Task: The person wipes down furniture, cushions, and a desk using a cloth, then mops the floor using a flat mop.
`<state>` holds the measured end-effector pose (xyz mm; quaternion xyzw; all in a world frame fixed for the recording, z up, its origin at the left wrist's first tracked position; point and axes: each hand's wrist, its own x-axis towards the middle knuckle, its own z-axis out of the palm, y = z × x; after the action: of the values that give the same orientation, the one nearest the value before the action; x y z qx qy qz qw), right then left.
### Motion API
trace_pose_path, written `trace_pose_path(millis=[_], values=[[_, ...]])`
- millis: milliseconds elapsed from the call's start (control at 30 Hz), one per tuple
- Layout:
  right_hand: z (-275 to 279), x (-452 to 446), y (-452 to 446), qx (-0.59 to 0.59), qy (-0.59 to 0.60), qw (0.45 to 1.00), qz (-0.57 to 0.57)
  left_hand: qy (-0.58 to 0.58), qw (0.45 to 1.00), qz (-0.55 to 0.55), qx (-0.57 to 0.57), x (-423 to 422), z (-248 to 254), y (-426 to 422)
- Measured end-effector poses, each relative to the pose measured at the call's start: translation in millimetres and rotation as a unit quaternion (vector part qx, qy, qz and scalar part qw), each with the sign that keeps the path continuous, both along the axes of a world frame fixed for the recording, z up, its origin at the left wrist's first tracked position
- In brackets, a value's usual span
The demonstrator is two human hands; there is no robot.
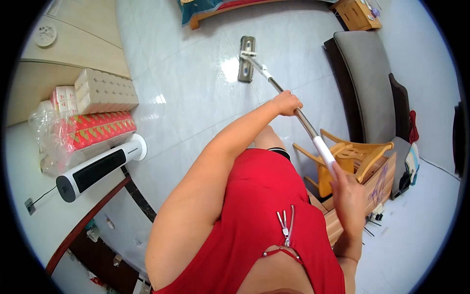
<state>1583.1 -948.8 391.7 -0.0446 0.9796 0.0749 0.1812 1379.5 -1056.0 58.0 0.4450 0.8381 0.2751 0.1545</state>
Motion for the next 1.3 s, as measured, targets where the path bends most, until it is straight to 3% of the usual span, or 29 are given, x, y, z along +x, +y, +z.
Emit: trace_pose_path(millis=[167,233,400,533,667,867,1000,1167,1300], values=[[-29,-77,-19,0.008,0.001,0.997,0.077,-0.024,0.991,0.124,0.053,-69,-27,-16],[-23,-116,-22,0.005,-0.005,0.995,0.100,-0.046,0.985,0.159,0.049,-98,-16,-30],[20,-204,-29,0.023,-0.054,0.982,0.180,-0.027,0.957,0.228,0.178,-136,-18,-63],[49,-270,-33,0.014,-0.089,0.964,0.251,-0.054,0.948,0.280,0.141,-146,8,-105],[39,-329,-38,-0.042,-0.120,0.945,0.302,-0.066,0.941,0.318,0.100,-156,6,-149],[-22,-379,-44,-0.104,-0.103,0.949,0.279,-0.066,0.936,0.342,0.047,-190,-13,-194],[-7,-400,-35,-0.123,-0.051,0.967,0.218,-0.040,0.947,0.313,0.057,-223,-14,-182],[45,-407,-52,-0.131,-0.076,0.980,0.126,-0.085,0.969,0.223,0.067,-255,18,-165],[55,-421,-96,-0.116,-0.116,0.983,0.082,-0.108,0.972,0.194,0.083,-279,28,-192]])
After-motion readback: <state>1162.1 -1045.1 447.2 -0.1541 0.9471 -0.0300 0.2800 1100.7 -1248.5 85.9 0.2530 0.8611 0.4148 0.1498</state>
